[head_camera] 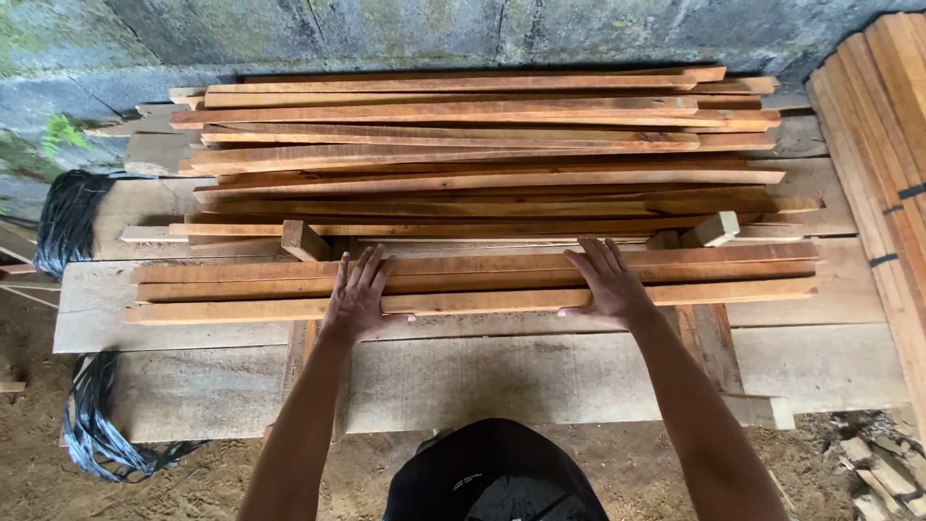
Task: Organizing and sorting thin wooden planks on a workbench.
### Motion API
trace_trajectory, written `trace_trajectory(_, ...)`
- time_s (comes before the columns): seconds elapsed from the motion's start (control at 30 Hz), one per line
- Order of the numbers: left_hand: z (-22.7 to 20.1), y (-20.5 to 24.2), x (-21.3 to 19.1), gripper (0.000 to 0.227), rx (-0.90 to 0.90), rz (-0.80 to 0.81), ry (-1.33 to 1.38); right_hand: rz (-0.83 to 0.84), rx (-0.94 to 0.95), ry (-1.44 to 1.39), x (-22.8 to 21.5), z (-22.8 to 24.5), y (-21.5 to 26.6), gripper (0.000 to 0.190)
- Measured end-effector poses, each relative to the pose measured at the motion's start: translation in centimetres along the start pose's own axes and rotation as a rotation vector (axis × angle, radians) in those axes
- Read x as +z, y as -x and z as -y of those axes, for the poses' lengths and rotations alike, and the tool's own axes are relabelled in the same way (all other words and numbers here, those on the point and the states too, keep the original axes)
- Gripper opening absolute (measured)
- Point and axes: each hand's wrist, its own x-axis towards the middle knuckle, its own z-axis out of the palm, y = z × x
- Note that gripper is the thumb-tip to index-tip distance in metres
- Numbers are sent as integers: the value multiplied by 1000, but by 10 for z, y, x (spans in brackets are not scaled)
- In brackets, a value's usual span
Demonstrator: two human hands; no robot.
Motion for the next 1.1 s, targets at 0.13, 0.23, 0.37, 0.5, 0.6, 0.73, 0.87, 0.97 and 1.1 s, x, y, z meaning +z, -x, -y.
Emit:
trace_trajectory(0.13,7,-5,4,114,4,91,13,55,-48,58,11,-9,-6,112)
trace_trajectory(0.23,5,-8,0,112,14,114,18,41,-61,78,21,-16,-3,113)
trace_trajectory(0.37,6,-10,-4,115,-16,289,-47,-37,-98,34,25,-18,-3,99)
trace_trajectory(0.5,5,-7,-4,110,22,165,-32,-100,-141,6,31,-20,6,86)
trace_trajectory(0.6,8,-11,-5,91,162,-187,-13,-110,-195,69,43,-27,13,77)
trace_trajectory(0.73,9,-3,1,67,283,-149,2,-65,-272,164,12,-11,4,75)
trace_trajectory(0.87,13,-9,-17,64,321,-225,-11,-47,-298,92,42,-39,20,73)
trace_trajectory(0.97,145,36,213,69,423,-329,-191,-188,-260,-7,14,-46,13,60)
trace_trajectory(1.1,22,-72,-68,62,397,-414,-159,-282,-231,151,-41,-49,-34,62)
